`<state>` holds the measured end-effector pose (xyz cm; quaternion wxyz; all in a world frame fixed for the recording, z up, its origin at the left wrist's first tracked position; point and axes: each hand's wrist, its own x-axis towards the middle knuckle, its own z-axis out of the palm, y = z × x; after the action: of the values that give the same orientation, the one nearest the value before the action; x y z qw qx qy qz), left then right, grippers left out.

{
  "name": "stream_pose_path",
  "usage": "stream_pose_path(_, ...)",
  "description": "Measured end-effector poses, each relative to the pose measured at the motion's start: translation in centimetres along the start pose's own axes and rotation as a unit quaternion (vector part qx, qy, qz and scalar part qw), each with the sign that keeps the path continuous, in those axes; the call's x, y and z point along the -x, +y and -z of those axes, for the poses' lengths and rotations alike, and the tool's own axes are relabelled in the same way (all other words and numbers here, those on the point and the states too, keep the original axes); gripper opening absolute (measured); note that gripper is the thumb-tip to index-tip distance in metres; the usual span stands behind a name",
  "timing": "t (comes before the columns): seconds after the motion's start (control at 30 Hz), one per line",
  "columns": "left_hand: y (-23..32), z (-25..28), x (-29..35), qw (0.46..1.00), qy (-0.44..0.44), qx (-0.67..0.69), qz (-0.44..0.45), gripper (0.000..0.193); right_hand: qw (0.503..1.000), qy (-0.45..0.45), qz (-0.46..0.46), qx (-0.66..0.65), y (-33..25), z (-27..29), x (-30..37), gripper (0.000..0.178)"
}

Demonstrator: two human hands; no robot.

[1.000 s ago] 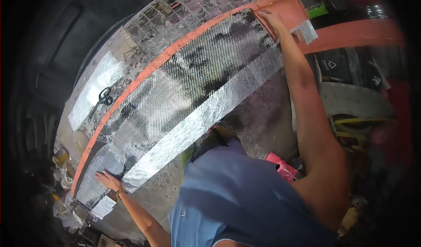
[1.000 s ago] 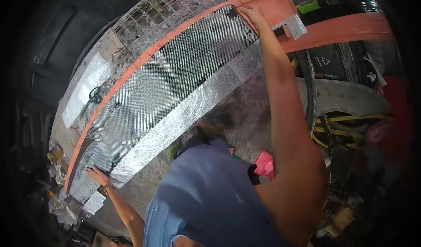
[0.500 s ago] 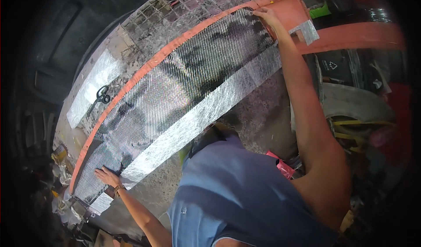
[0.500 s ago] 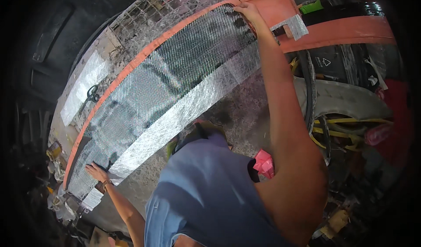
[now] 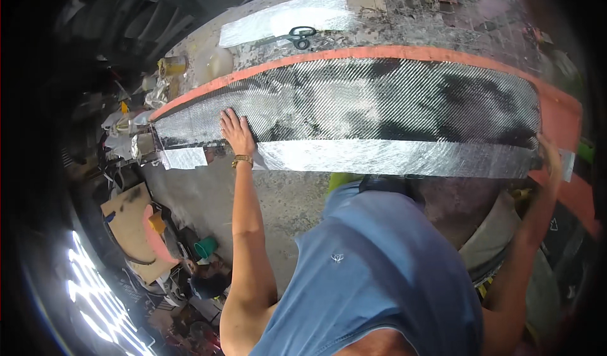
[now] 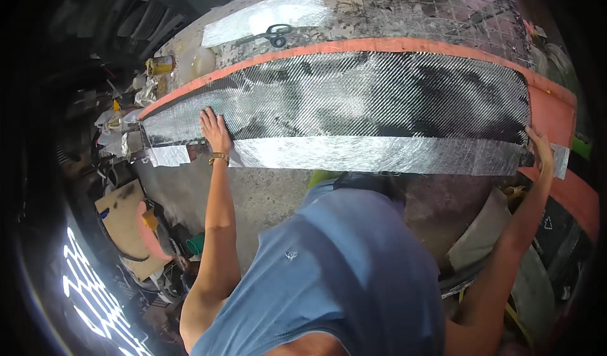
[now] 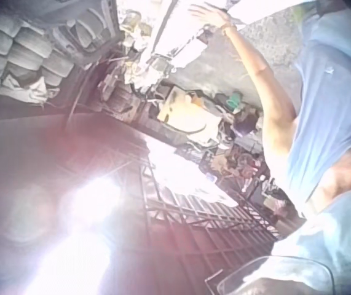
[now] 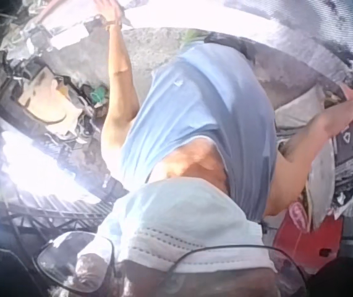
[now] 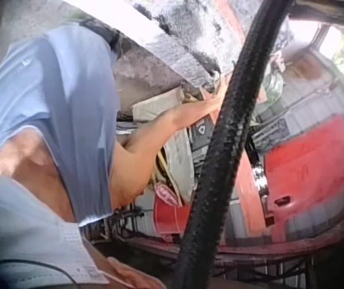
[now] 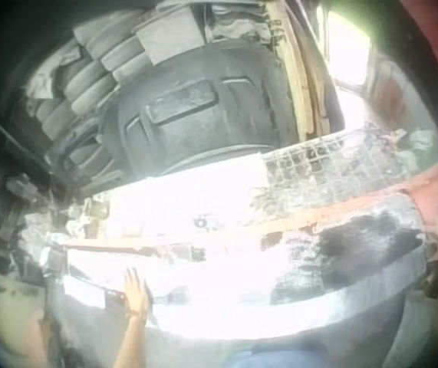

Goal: The person applies a carbon fiber mesh onto a car part, smoothing the surface by hand and then using a blue roller tool to secure it.

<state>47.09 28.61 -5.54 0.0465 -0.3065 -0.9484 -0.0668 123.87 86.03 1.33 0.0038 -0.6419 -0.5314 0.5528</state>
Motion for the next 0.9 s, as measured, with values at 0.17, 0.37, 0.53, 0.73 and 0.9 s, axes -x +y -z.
stream_pose_path(0.17, 1.2, -0.5, 0.0, 1.000, -0.003, 0.004, 0.010, 0.062, 1.000, 0.003, -0.019, -0.011, 5.6, 3.6, -2.9, 0.061)
stream_pose_path(0.37, 1.1, 0.2, 0.5, 1.000, -0.012, 0.007, 0.025, 0.062, 1.000, -0.013, -0.009, -0.008, 5.2, 3.3, -3.7, 0.069)
stream_pose_path(0.53, 2.0, 0.1, -0.3, 0.999, -0.025, 0.006, 0.026, 0.063, 1.000, 0.000, -0.006, 0.012, 5.8, 3.9, -4.3, 0.072)
stream_pose_path(0.73, 0.7, 1.5, 1.6, 0.999, -0.021, 0.000, 0.039, 0.063, 0.995, 0.079, -0.051, 0.022, 1.8, -0.7, -3.1, 0.072)
stream_pose_path(0.9, 1.7, 0.3, 0.0, 0.999, -0.023, 0.017, 0.025, 0.062, 0.998, 0.052, -0.004, 0.035, 6.4, 4.0, -5.6, 0.070)
